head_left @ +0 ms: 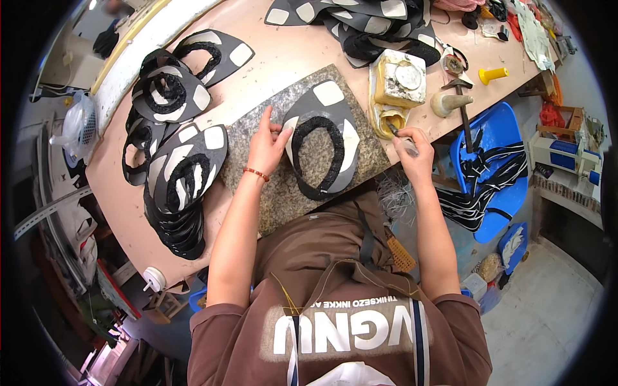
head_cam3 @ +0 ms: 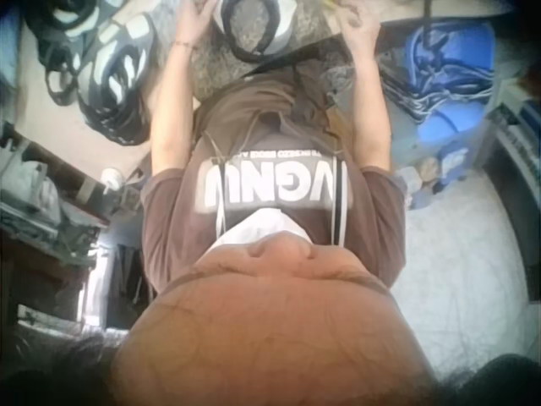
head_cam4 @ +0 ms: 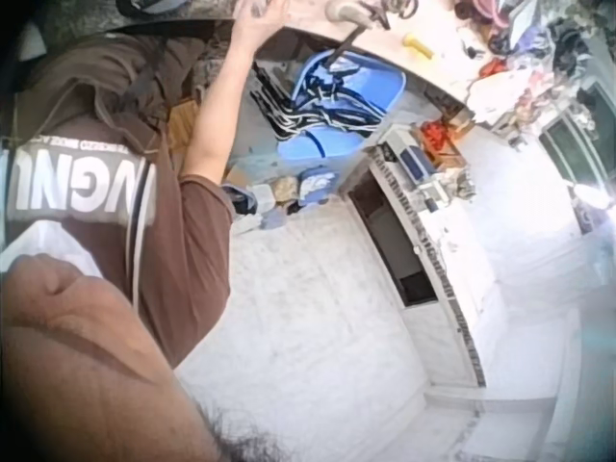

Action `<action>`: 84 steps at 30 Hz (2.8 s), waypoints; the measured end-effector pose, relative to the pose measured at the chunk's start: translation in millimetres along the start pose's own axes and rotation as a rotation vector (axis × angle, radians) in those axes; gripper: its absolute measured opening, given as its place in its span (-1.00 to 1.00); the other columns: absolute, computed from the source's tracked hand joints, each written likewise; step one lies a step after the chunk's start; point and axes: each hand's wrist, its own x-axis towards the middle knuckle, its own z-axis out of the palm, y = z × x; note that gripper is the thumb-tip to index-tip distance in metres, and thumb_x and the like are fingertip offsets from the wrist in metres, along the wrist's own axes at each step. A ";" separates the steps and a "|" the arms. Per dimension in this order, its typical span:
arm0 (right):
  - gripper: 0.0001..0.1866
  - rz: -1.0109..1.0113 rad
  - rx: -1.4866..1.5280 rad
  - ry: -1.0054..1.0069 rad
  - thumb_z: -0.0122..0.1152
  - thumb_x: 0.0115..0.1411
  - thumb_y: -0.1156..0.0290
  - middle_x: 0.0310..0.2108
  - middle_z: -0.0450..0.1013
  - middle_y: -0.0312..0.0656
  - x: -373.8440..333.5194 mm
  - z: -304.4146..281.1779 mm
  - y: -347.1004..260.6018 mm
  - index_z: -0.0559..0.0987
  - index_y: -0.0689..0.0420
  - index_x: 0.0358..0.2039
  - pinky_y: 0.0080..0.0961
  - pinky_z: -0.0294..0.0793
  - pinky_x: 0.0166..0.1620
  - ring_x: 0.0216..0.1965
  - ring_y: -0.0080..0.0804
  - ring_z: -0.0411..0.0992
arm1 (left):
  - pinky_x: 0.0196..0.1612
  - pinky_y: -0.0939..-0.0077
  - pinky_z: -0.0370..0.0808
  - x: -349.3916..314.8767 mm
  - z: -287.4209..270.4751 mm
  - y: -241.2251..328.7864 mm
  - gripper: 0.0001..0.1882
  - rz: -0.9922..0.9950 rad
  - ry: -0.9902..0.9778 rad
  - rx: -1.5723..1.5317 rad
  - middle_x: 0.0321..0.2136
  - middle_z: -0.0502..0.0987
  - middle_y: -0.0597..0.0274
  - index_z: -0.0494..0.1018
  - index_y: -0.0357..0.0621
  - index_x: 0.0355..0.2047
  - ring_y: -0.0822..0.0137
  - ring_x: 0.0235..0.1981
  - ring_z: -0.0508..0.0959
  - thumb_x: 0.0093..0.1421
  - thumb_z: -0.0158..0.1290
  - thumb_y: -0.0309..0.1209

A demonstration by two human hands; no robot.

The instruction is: The recorder is applying glue to the edges and surfaces of black and white shoe upper components using a small brush.

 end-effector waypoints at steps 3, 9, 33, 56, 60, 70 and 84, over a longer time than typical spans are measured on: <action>-0.87 -0.016 0.032 -0.077 0.23 -0.01 0.49 -0.39 0.45 -0.15 0.4 -7.9 -7.6 0.49 0.24 -0.44 -0.53 0.39 -0.24 -0.35 -0.35 0.45 | -0.27 0.39 0.49 -20.4 6.9 -15.4 -0.24 0.002 0.078 0.025 -0.22 0.49 -0.05 0.06 -0.37 0.17 0.17 -0.35 0.55 0.11 0.11 -0.19; -0.91 0.445 0.528 -0.175 0.19 0.08 0.48 -0.46 0.46 -0.24 -10.4 -29.4 16.0 0.46 0.19 -0.47 -0.59 0.36 -0.42 -0.50 -0.53 0.37 | -0.22 0.35 0.44 -68.1 10.6 -11.2 -0.39 -0.234 -0.114 -0.044 -0.35 0.51 -0.07 0.20 -0.36 0.06 0.14 -0.32 0.55 0.14 0.06 -0.19; -0.85 0.525 0.522 -0.787 0.27 -0.04 0.43 -0.53 0.47 -0.20 -22.7 92.1 -84.5 0.50 0.22 -0.52 -0.60 0.43 -0.51 -0.60 -0.53 0.45 | -0.24 0.23 0.42 -53.8 35.5 -42.4 -0.73 -0.121 0.141 -0.106 -0.36 0.51 -0.14 0.32 -0.15 -0.07 -0.04 -0.28 0.53 0.23 -0.16 -0.39; -0.93 0.493 0.495 -0.148 0.19 0.07 0.51 -0.42 0.49 -0.18 -2.2 -20.1 11.1 0.50 0.22 -0.42 -0.68 0.39 -0.41 -0.47 -0.56 0.42 | -0.25 0.17 0.49 -66.5 4.5 -18.0 -0.20 -0.376 -0.037 0.210 -0.35 0.51 -0.28 -0.02 -0.38 0.18 -0.12 -0.35 0.56 0.18 -0.12 0.03; -0.91 0.521 1.080 -0.430 0.15 0.10 0.50 -0.39 0.48 -0.12 3.1 15.6 -21.5 0.48 0.22 -0.36 -0.64 0.43 -0.45 -0.50 -0.56 0.40 | -0.64 0.47 0.49 -53.9 -0.7 -29.6 -0.50 -0.518 -0.021 -0.333 -0.48 0.49 -0.01 0.08 -0.22 0.16 0.34 -0.70 0.53 0.21 -0.22 -0.37; -0.81 -0.171 0.402 -0.581 0.25 0.01 0.44 -0.37 0.47 -0.23 15.4 162.7 -104.8 0.48 0.17 -0.35 -0.55 0.42 -0.33 -0.42 -0.44 0.45 | -0.42 0.03 0.45 -18.6 8.5 -71.4 -0.78 -0.287 0.181 0.121 -0.50 0.49 -0.30 0.22 -0.32 -0.20 -0.15 -0.53 0.53 0.15 -0.17 -0.48; -0.83 -0.038 0.253 -0.755 0.22 -0.11 0.42 -0.49 0.44 -0.03 -16.3 123.6 -118.2 0.49 0.21 -0.49 -0.37 0.43 -0.34 -0.45 -0.06 0.44 | -0.39 -0.02 0.41 -34.5 15.6 -49.6 -0.68 -0.177 0.217 0.224 -0.59 0.48 -0.25 0.18 -0.23 -0.08 -0.21 -0.48 0.50 0.12 -0.18 -0.52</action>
